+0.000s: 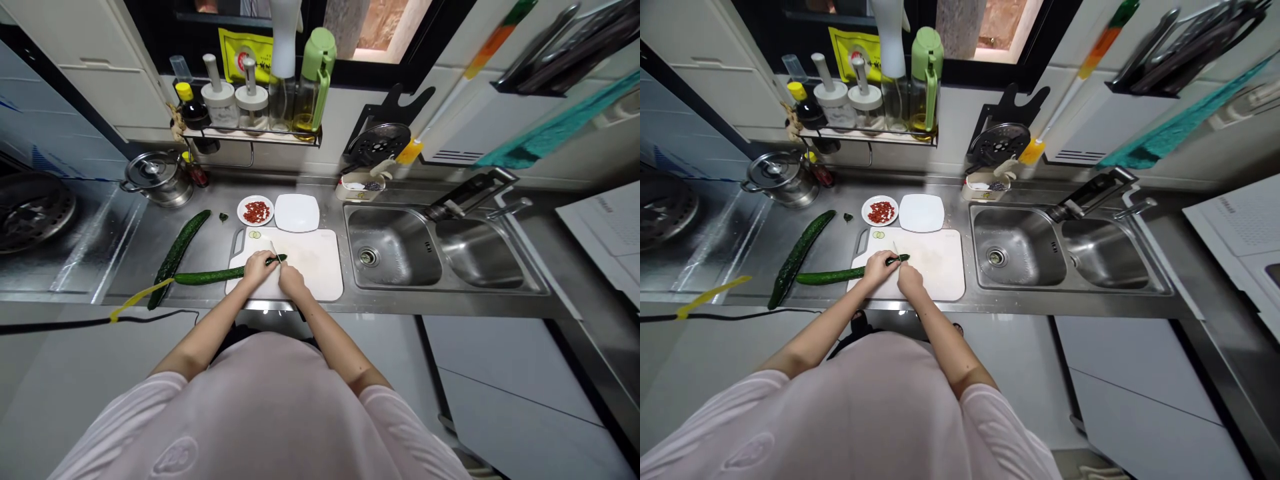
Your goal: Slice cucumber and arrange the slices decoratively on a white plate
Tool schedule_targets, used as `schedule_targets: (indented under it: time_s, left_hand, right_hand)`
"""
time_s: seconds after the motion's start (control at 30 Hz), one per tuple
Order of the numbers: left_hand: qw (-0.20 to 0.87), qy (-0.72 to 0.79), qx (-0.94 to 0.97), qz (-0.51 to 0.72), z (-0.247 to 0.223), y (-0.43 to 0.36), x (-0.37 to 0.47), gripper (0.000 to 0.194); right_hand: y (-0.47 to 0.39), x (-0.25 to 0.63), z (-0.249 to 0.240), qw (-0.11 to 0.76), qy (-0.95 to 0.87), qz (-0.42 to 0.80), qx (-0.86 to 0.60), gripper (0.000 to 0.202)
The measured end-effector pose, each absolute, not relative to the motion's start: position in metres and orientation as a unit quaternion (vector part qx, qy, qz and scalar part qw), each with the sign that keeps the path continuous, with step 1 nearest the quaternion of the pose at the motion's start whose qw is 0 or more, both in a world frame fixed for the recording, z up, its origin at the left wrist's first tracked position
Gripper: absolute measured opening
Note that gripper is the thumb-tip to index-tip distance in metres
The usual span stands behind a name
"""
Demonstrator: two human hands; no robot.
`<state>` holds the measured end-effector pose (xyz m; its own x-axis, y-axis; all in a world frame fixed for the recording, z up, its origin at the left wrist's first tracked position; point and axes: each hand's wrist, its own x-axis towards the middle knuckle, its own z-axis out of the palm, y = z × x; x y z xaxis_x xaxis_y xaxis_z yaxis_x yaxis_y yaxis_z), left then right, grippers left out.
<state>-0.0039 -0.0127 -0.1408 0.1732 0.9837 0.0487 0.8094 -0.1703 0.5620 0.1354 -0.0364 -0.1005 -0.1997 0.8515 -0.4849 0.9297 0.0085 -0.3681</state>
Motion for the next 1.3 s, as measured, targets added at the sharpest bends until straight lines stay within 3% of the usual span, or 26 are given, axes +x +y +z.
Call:
schedule_targets:
  time_s: [0.5, 0.93, 1.3]
  left_hand:
    - [0.212, 0.614, 0.728, 0.218, -0.138, -0.014, -0.001, 0.015]
    - [0.212, 0.61, 0.733, 0.213, -0.136, -0.014, -0.003, 0.015]
    - [0.209, 0.613, 0.73, 0.218, -0.137, -0.015, -0.002, 0.014]
  right_hand:
    - [-0.073, 0.148, -0.107, 0.094, 0.697, -0.299, 0.645, 0.026]
    - [-0.045, 0.134, -0.1, 0.066, 0.7, -0.298, 0.645, 0.029]
    - [-0.062, 0.143, -0.103, 0.093, 0.694, -0.308, 0.645, 0.028]
